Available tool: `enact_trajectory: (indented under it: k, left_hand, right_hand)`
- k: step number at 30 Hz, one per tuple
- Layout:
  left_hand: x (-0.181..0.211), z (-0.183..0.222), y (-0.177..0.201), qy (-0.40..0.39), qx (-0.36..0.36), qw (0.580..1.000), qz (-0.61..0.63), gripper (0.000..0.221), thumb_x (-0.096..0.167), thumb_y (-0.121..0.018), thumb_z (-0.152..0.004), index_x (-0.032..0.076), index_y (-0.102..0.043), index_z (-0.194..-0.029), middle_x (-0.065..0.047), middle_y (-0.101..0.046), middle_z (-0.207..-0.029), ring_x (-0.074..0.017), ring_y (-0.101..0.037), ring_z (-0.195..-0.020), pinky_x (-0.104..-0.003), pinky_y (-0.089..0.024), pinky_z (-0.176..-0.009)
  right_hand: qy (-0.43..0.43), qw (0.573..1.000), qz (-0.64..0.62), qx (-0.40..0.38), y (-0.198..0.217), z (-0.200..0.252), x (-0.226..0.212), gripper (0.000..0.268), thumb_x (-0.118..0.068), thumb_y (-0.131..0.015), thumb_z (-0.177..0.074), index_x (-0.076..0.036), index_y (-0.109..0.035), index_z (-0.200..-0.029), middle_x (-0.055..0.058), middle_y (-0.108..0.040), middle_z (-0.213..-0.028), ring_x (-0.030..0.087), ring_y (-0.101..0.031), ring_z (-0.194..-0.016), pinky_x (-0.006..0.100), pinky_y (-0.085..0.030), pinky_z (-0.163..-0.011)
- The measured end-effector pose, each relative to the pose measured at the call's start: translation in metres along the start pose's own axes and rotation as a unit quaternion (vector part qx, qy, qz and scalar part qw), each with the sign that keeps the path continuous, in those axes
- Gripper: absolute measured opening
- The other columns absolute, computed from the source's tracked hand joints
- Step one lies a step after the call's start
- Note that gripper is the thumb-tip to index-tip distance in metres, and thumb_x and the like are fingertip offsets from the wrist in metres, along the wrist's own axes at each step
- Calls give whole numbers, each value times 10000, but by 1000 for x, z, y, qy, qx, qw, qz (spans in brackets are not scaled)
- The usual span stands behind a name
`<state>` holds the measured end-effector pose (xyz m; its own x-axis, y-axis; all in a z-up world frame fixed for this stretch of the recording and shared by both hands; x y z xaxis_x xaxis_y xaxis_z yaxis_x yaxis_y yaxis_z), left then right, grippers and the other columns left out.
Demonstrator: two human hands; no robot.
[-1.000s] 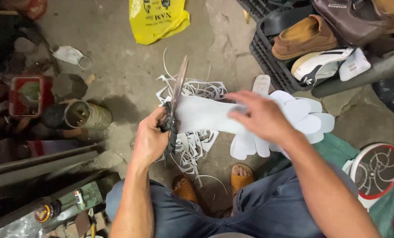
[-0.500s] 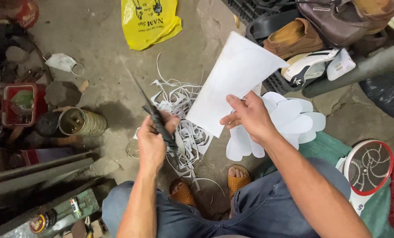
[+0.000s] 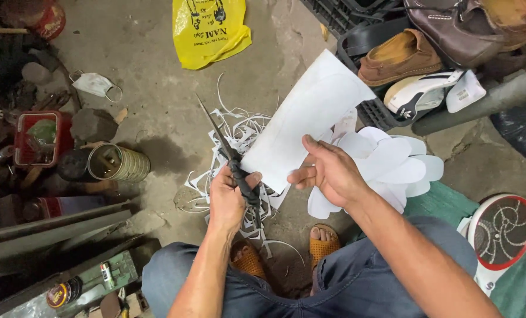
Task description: Cutting out shoe insole templates from a white sheet of material using scissors
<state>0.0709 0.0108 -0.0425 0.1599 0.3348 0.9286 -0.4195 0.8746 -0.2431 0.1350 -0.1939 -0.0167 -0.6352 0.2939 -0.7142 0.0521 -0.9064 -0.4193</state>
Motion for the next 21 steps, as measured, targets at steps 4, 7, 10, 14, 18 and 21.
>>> enact_trajectory:
  k: [4, 7, 10, 14, 18, 21]
  left_hand:
    - [8, 1, -2, -12, -2, 1000, -10, 244, 0, -874, -737, -32, -694, -898, -137, -714, -644, -174, -685, -629, -256, -530, -625]
    - [19, 3, -3, -28, -19, 998, -44, 250, 27, -877, -741, -17, -701, -912, -130, -712, -641, -153, -665, -644, -264, -534, -642]
    - [29, 6, -5, -43, -32, 996, -71, 252, 34, -875, -751, 12, -717, -947, -129, -735, -673, -137, -674, -706, -267, -545, -697]
    - [46, 17, -23, -38, -52, 997, -52, 275, 73, -885, -777, -3, -725, -987, -152, -772, -753, -156, -698, -673, -277, -555, -687]
    - [38, 21, -26, -14, -84, 995, -55, 306, 41, -898, -744, -52, -706, -964, -187, -746, -698, -178, -701, -550, -274, -562, -578]
    - [23, 23, -25, 0, -102, 992, -71, 242, 26, -852, -788, -54, -711, -968, -178, -734, -667, -179, -696, -525, -264, -552, -542]
  right_hand:
    - [-5, 1000, -16, -9, -9, 7, -4, 383, -384, -609, -1016, -50, -514, -854, 159, -617, -627, 385, -770, -685, 439, -650, -586]
    - [0, 999, 28, -19, -18, 16, -6, 380, -325, -643, -998, -28, -520, -794, 265, -697, -661, 377, -770, -685, 423, -644, -592]
    - [-10, 994, 111, -20, -24, 21, -7, 359, -291, -699, -949, 24, -652, -783, 301, -733, -683, 337, -766, -635, 433, -647, -612]
    - [52, 996, 59, 44, -10, 15, -20, 281, -267, -641, -988, -8, -652, -880, 324, -730, -758, 360, -771, -717, 452, -650, -641]
    - [126, 987, -49, 93, -13, 26, -55, 323, -246, -670, -977, -51, -607, -728, 299, -740, -811, 374, -786, -798, 484, -658, -692]
    - [136, 985, -55, 87, 24, 4, -38, 458, -332, -673, -980, -29, -561, -655, 353, -725, -838, 392, -779, -855, 488, -656, -742]
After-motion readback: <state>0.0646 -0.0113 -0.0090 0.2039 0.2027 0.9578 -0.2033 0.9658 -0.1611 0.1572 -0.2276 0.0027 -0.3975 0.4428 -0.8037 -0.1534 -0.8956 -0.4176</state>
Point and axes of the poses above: each hand's wrist, its own z-axis away from the middle knuckle, its own y-axis out of the back of the hand, x = y × z, the point moved 5 cm from there along -z, towards the middle knuckle
